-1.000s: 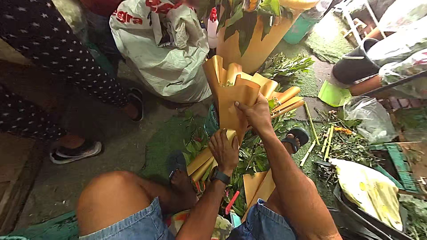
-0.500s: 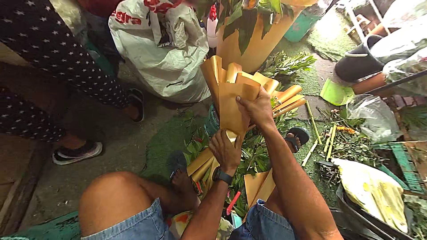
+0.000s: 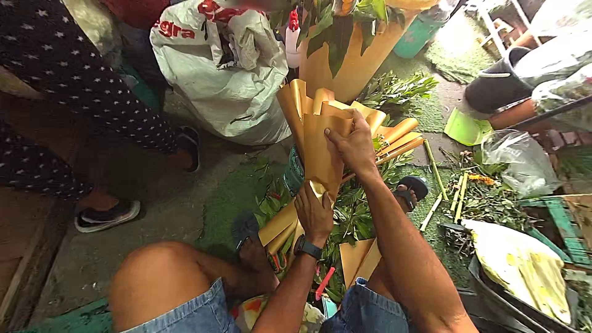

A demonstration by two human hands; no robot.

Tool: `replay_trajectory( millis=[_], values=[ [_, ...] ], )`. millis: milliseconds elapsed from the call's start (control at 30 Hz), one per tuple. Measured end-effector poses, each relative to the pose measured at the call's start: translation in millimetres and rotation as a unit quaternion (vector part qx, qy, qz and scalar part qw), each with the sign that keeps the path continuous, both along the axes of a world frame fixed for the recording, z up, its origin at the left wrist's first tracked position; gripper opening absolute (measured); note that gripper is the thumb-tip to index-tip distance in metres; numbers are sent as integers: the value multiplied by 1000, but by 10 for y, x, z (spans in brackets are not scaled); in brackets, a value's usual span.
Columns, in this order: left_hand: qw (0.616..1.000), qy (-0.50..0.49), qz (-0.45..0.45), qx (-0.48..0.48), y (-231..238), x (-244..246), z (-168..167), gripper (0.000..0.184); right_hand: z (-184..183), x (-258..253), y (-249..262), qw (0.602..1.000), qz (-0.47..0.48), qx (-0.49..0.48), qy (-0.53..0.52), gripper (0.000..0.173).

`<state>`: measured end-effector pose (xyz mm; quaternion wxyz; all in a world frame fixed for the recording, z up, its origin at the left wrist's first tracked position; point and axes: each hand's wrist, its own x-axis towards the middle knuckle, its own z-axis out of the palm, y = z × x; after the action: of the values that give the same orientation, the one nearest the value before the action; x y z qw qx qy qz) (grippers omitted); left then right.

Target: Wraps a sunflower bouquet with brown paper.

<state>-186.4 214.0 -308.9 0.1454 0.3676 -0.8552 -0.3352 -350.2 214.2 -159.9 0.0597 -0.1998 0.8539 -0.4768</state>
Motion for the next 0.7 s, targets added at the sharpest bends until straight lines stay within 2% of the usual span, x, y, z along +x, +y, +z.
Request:
replay_trajectory(
  millis=[200, 367, 700],
  values=[
    [996, -65, -13, 56, -86, -70, 142, 64, -27, 18, 49, 996, 66, -56, -15, 50],
    [990, -93, -25, 102, -202, -120, 218, 61, 185, 265, 176, 993, 98, -48, -39, 50],
    [991, -133, -19, 1, -27, -94, 242, 70, 138, 234, 213, 993, 102, -33, -42, 43]
  ],
)
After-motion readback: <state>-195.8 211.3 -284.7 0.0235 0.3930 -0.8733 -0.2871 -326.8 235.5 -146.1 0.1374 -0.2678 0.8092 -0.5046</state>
